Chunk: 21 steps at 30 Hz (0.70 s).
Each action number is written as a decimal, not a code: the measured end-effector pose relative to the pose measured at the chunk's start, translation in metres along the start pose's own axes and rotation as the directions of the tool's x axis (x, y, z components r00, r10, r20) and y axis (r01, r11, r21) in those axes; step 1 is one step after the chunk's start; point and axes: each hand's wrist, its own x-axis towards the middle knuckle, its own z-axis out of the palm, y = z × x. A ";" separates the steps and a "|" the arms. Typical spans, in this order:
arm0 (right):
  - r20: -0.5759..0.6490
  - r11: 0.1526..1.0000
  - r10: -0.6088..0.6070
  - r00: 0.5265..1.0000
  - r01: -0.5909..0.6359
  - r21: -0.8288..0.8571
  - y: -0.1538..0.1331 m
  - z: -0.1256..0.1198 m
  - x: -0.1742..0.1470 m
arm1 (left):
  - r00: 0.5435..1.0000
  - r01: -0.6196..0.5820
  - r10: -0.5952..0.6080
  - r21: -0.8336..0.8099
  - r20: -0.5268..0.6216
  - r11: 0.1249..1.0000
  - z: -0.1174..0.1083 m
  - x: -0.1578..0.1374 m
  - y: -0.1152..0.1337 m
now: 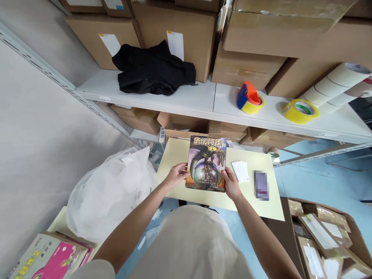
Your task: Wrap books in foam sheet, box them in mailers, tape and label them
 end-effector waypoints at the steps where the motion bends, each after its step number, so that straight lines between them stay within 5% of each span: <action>1: 0.005 1.000 0.011 1.000 -0.011 0.004 0.003 0.002 0.001 | 1.000 -0.011 0.011 0.026 -0.018 1.000 -0.001 -0.001 -0.007; 10: 0.197 0.965 0.255 0.947 -0.263 0.019 0.027 0.031 0.024 | 0.981 0.021 0.004 0.125 -0.194 0.992 -0.035 0.011 -0.057; 15: 0.124 0.947 0.323 0.938 -0.321 -0.034 0.054 0.064 0.063 | 0.944 0.136 -0.073 0.179 -0.321 0.974 -0.069 0.036 -0.075; 21: 0.049 0.901 0.278 0.959 -0.243 -0.359 0.095 0.096 0.120 | 0.931 0.191 -0.089 0.264 -0.354 0.945 -0.110 0.086 -0.103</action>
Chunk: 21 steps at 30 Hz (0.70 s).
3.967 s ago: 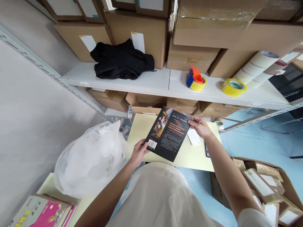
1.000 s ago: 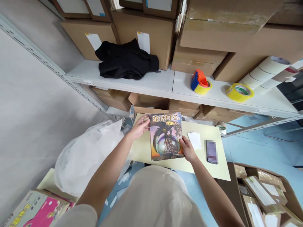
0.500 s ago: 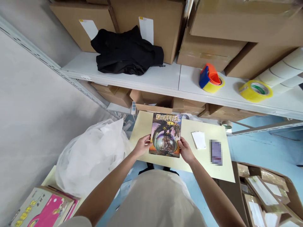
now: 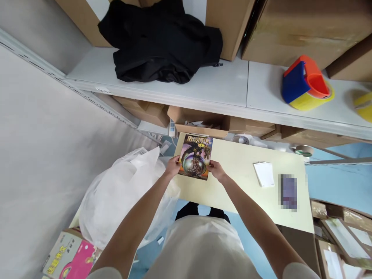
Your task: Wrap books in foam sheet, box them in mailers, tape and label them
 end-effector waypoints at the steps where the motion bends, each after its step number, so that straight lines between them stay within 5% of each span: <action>1: -0.012 1.000 0.005 1.000 -0.005 -0.028 0.003 0.004 0.009 | 1.000 0.009 -0.009 0.010 -0.006 1.000 -0.001 0.008 -0.005; 10: -0.103 0.966 0.051 0.993 -0.075 -0.249 0.026 0.031 0.046 | 0.998 0.045 -0.042 0.062 -0.045 0.997 -0.006 0.041 -0.042; 21: -0.178 0.919 -0.010 0.984 -0.061 -0.389 0.020 0.043 0.053 | 0.994 0.013 0.006 0.175 -0.109 0.984 -0.009 0.053 -0.059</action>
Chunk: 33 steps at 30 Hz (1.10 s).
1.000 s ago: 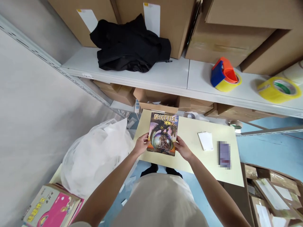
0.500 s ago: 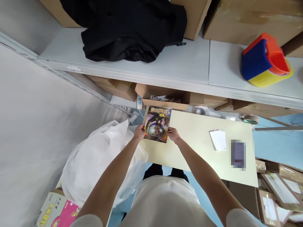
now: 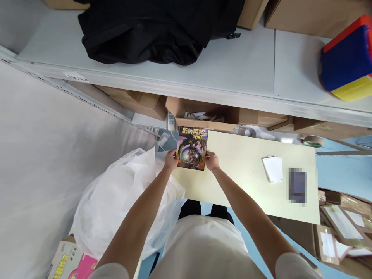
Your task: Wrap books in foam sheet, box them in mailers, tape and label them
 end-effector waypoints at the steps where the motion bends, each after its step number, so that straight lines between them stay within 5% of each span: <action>1: -0.015 1.000 0.003 1.000 -0.003 -0.009 0.000 0.001 0.000 | 1.000 -0.006 0.006 0.010 -0.003 1.000 0.000 0.000 0.001; 15: -0.091 0.996 0.086 0.992 -0.087 -0.006 -0.005 0.005 -0.009 | 0.999 -0.047 0.049 0.061 -0.025 0.997 -0.003 -0.004 0.017; 21: -0.111 0.998 -0.001 0.994 0.008 0.066 -0.004 -0.027 -0.042 | 0.982 -0.188 0.189 0.027 -0.024 0.982 -0.001 -0.025 0.061; 24: -0.142 0.973 -0.148 0.979 0.170 0.156 -0.002 -0.077 -0.068 | 0.930 -0.363 0.362 -0.006 0.066 0.932 0.009 -0.041 0.108; 27: -0.290 0.936 -0.275 0.917 0.324 0.140 -0.011 -0.157 -0.094 | 0.812 -0.544 0.549 -0.083 0.198 0.835 0.021 -0.064 0.174; 31: -0.624 0.905 -0.377 0.684 0.416 -0.091 -0.039 -0.288 -0.108 | 0.613 -0.722 0.757 -0.228 0.228 0.653 0.040 -0.094 0.285; 33: -0.699 0.890 -0.412 0.585 0.423 -0.171 -0.056 -0.348 -0.098 | 0.536 -0.778 0.828 -0.284 0.164 0.560 0.053 -0.096 0.343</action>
